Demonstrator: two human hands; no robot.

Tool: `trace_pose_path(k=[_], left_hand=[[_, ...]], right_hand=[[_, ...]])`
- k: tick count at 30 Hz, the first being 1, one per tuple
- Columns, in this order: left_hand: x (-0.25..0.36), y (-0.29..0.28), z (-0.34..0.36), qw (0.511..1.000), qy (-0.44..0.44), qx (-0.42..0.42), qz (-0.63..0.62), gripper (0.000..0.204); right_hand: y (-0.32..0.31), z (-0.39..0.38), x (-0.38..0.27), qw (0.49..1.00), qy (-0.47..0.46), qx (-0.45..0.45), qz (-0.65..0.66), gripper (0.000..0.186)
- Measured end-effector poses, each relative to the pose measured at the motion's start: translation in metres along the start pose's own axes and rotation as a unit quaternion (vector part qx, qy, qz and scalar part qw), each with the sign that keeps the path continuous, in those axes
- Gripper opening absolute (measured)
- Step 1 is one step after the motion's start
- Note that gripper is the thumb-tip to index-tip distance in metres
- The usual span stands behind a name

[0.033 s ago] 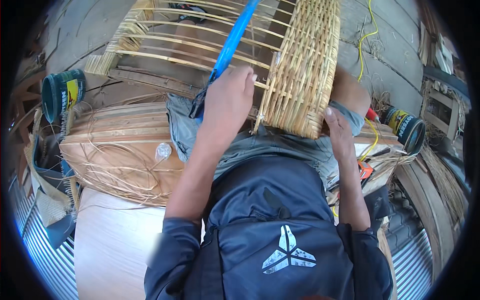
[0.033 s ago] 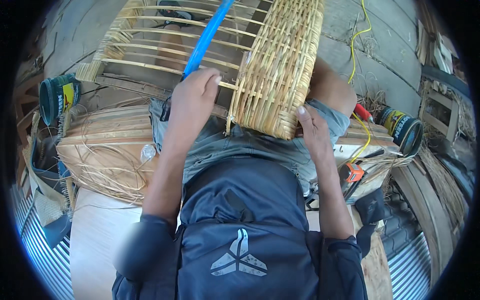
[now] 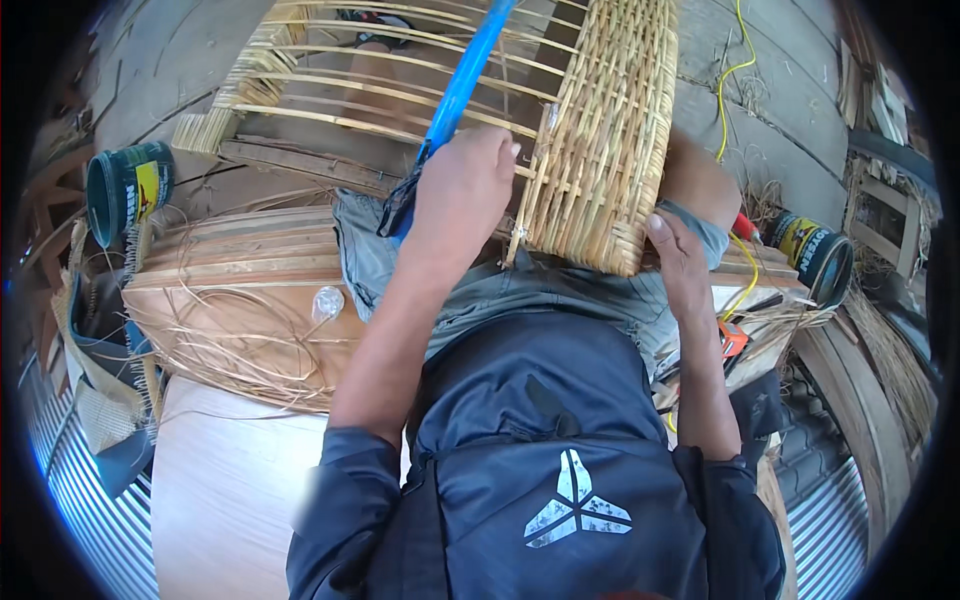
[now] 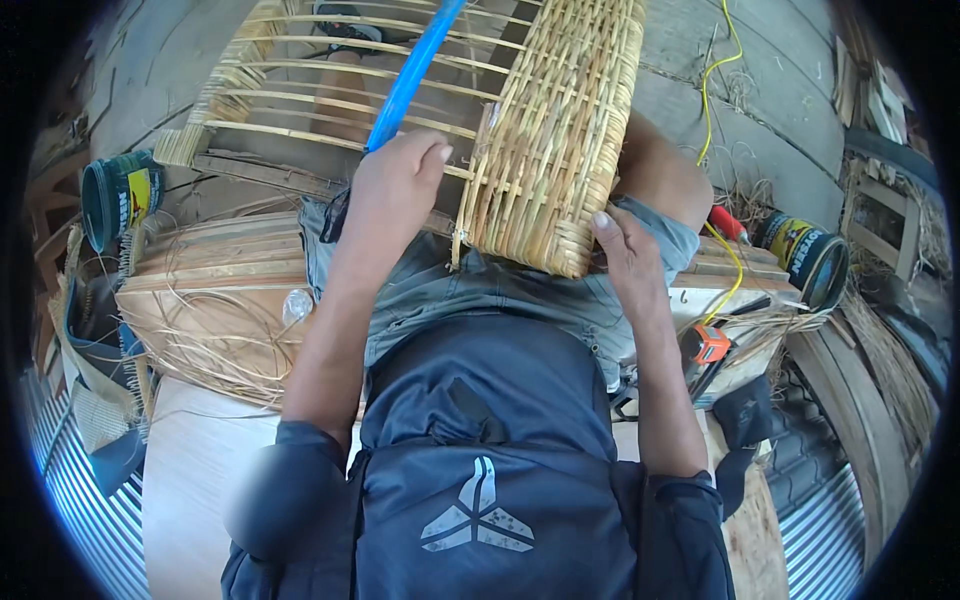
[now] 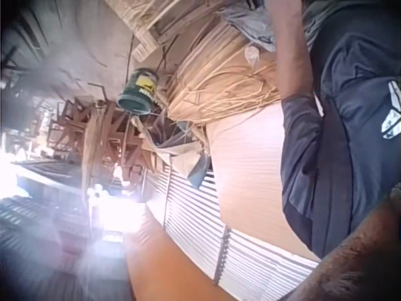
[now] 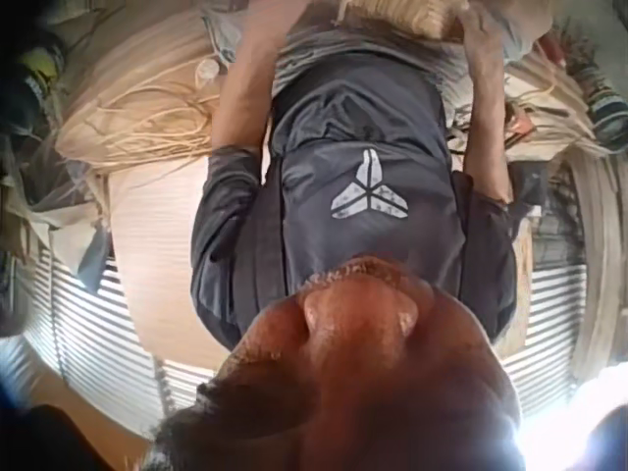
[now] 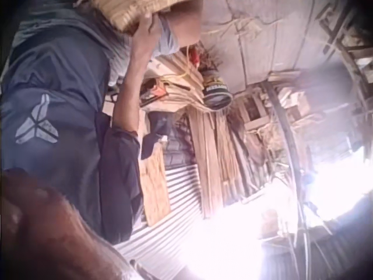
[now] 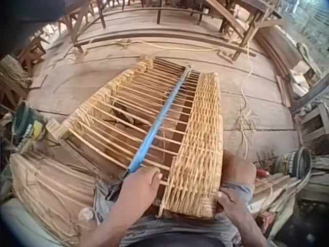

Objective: Weaving bamboo strips into a frame and securing them with glue and a pneumatic staple gun.

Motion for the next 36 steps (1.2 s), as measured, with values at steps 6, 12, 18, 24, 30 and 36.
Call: trace_pose_path(k=[6, 12, 18, 24, 30, 36], left_hand=[[0.012, 0.033, 0.023, 0.99, -0.092, -0.094, 0.057, 0.024], [0.002, 0.045, 0.014, 0.986, -0.149, -0.006, -0.069, 0.018], [-0.004, 0.047, 0.001, 0.958, -0.169, 0.086, -0.215, 0.018], [0.013, 0.04, 0.014, 0.984, -0.167, -0.04, -0.055, 0.019], [-0.002, 0.049, 0.004, 0.972, -0.188, 0.005, -0.139, 0.013], [0.0, 0.052, 0.001, 0.932, -0.2, 0.091, -0.288, 0.007]], right_hand=[[-0.015, 0.014, 0.012, 0.996, -0.066, 0.06, -0.01, 0.027], [-0.017, 0.017, 0.011, 0.995, -0.052, 0.059, 0.065, 0.023], [-0.016, 0.018, -0.025, 0.954, -0.238, 0.168, -0.071, 0.019], [0.009, 0.032, -0.065, 0.946, -0.296, 0.107, -0.074, 0.017], [0.017, 0.046, -0.076, 0.942, -0.307, 0.077, -0.111, 0.017], [0.022, 0.05, -0.076, 0.923, -0.335, 0.092, -0.168, 0.016]])
Point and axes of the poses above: each hand's wrist, its own z-axis towards the middle knuckle, its own y-axis out of the palm, x = y × z, the point moved 2 cm from there along z, towards the middle knuckle, and after that the axes turned 15 degrees about y, right-handed, at the moved point
